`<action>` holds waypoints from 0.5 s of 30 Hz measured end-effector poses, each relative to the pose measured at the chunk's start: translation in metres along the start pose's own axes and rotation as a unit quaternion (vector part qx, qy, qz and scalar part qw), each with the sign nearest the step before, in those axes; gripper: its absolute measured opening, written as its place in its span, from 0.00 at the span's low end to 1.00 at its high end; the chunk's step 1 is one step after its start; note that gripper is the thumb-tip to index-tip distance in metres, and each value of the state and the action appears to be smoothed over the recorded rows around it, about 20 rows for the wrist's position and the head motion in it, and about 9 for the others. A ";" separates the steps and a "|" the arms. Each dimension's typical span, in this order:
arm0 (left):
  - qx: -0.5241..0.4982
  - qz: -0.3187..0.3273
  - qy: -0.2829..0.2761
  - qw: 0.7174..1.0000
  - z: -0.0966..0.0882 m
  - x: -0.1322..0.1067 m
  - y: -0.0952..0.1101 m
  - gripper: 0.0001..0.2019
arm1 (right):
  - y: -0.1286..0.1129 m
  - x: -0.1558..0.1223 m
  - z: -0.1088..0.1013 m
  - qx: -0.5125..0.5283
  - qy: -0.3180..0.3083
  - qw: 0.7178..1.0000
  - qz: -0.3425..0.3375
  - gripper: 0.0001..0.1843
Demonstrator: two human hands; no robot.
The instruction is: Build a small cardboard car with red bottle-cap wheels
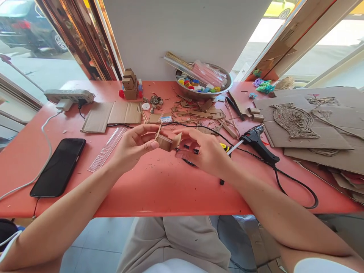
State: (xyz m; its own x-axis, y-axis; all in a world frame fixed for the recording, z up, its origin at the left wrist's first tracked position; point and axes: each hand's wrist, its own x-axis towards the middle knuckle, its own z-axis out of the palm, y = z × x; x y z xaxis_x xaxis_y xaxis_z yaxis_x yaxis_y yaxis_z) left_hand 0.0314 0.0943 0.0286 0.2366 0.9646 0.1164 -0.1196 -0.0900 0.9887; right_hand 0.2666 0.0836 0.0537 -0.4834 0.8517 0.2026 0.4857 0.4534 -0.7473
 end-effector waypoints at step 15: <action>0.121 0.083 -0.060 0.987 -0.005 -0.001 -0.003 0.20 | 0.002 -0.007 0.011 -0.071 0.030 0.994 -0.076 0.14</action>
State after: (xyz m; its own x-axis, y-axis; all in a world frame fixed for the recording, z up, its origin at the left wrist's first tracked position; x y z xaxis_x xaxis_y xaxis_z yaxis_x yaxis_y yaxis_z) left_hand 0.0272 0.0947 0.0247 0.3479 0.8966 0.2740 0.0642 -0.3144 0.9471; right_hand 0.2629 0.0762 0.0437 -0.5160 0.7833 0.3467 0.5106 0.6062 -0.6097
